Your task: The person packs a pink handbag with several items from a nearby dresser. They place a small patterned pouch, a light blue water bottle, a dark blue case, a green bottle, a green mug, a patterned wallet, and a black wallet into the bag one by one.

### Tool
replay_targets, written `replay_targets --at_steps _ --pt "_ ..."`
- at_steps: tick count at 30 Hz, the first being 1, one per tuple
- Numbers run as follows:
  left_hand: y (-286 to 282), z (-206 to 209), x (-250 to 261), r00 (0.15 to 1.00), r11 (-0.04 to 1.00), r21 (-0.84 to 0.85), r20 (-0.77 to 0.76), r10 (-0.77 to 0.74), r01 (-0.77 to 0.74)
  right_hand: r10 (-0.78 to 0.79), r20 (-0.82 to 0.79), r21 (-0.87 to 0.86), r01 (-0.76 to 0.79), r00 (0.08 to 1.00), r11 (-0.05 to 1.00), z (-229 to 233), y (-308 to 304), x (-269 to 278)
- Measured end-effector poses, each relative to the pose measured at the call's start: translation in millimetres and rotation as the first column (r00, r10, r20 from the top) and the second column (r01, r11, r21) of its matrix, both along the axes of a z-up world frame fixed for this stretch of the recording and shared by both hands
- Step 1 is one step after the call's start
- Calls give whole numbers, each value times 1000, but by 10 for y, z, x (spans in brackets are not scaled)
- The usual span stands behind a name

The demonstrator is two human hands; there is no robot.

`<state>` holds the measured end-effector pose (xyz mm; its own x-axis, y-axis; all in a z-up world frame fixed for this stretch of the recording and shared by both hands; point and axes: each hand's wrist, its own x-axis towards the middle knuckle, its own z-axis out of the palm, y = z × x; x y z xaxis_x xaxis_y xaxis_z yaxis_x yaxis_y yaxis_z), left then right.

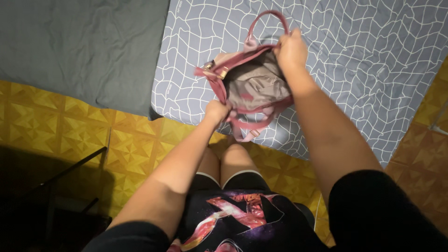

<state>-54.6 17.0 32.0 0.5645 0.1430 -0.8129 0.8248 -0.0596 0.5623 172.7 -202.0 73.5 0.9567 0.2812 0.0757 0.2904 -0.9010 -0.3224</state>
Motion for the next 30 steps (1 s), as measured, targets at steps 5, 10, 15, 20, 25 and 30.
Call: replay_targets --at_steps 5,10,15,20,25,30 --pt "106 3 -209 991 976 172 -6 -135 134 -21 -11 -19 21 1000 1000 -75 54 324" --pt "142 105 -4 996 992 118 77 -47 38 16 -145 86 -3 989 996 -135 130 193" --pt "144 365 301 969 908 418 233 -89 -17 161 107 139 -175 981 975 117 57 -133" --pt "29 667 354 881 730 669 420 -217 -139 156 128 137 -173 979 975 307 -38 -421" --pt "30 849 474 538 701 629 482 -691 337 19 -82 215 -1 996 977 108 -153 -466" --pt "-136 737 570 306 264 613 38 -951 744 -45 -66 122 53 997 991 -94 -168 -236"
